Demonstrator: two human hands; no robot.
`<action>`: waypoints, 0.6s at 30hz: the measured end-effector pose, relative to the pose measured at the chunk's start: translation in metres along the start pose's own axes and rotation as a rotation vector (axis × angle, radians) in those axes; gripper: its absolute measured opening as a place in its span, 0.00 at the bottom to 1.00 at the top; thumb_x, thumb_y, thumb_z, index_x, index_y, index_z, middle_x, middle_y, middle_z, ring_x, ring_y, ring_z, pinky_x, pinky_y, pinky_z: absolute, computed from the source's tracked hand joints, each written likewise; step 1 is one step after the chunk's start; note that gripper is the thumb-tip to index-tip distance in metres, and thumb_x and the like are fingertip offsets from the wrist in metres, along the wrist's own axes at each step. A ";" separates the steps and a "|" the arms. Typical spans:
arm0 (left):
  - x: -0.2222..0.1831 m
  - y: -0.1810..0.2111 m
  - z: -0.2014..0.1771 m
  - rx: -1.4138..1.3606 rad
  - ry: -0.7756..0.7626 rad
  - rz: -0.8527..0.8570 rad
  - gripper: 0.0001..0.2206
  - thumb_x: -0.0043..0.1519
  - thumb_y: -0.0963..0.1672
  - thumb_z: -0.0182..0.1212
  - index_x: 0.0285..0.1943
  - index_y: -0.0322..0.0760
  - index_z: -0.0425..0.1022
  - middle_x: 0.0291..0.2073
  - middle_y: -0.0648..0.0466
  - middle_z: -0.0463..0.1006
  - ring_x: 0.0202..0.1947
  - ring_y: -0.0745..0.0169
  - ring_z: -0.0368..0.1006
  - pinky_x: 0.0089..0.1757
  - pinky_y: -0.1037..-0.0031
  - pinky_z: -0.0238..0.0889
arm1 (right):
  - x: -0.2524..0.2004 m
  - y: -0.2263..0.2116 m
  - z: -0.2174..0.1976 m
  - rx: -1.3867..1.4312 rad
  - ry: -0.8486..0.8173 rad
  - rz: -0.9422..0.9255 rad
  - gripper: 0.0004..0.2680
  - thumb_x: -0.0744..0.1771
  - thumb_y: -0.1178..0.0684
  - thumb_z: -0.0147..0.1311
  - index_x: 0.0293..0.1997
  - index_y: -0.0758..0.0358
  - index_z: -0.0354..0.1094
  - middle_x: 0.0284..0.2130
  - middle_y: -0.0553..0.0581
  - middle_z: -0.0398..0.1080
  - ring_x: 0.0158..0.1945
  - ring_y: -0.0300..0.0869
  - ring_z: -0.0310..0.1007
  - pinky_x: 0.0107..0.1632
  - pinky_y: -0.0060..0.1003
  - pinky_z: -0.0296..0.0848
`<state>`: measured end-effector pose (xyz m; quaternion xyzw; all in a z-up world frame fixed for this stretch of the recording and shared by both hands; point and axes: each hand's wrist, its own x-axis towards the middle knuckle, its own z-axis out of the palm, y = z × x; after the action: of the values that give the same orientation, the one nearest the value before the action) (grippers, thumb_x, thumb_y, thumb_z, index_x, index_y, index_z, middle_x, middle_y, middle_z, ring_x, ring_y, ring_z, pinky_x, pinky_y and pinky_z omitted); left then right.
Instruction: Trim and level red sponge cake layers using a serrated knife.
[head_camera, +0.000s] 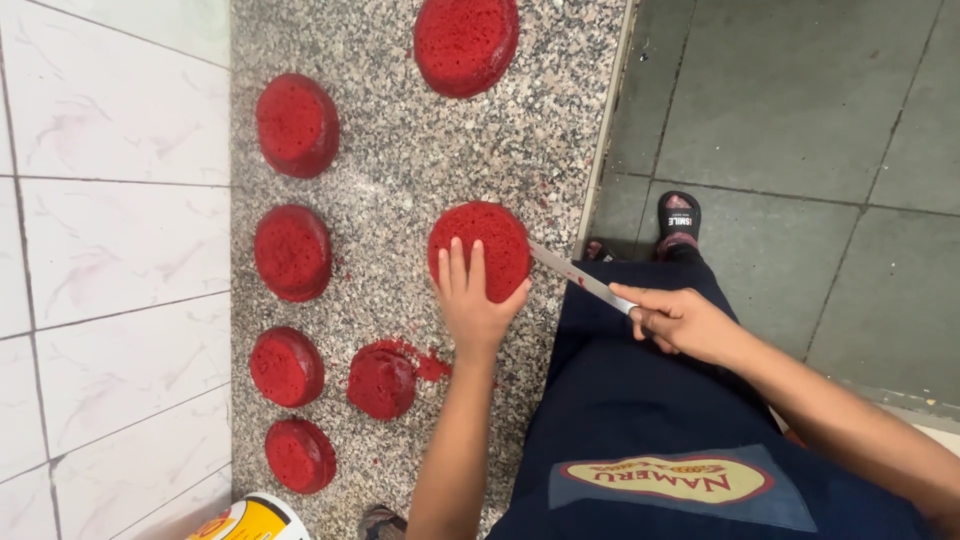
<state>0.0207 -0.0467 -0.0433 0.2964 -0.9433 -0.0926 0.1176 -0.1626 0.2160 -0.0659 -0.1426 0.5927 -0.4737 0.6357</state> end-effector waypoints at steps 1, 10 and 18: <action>-0.003 0.010 0.002 -0.002 -0.005 0.007 0.40 0.49 0.59 0.73 0.68 0.37 0.71 0.71 0.38 0.64 0.72 0.33 0.56 0.66 0.38 0.47 | 0.002 -0.011 0.003 0.006 0.006 0.001 0.19 0.69 0.59 0.47 0.70 0.46 0.64 0.26 0.51 0.71 0.19 0.32 0.59 0.23 0.29 0.64; 0.002 0.014 -0.023 0.073 -0.343 -0.258 0.49 0.51 0.64 0.68 0.76 0.35 0.58 0.76 0.34 0.47 0.74 0.30 0.37 0.60 0.30 0.25 | 0.064 -0.071 0.013 -0.068 -0.060 -0.113 0.19 0.70 0.58 0.45 0.71 0.48 0.61 0.27 0.52 0.72 0.19 0.32 0.62 0.23 0.28 0.67; 0.014 -0.040 -0.021 -0.044 -0.059 0.243 0.48 0.49 0.63 0.72 0.78 0.47 0.61 0.78 0.47 0.53 0.78 0.38 0.48 0.70 0.42 0.44 | 0.047 -0.042 0.004 -0.073 0.001 -0.034 0.19 0.69 0.59 0.46 0.71 0.51 0.62 0.26 0.55 0.71 0.17 0.36 0.61 0.21 0.32 0.62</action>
<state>0.0371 -0.0889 -0.0302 0.1744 -0.9730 -0.1071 0.1065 -0.1842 0.1572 -0.0625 -0.1756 0.6075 -0.4625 0.6215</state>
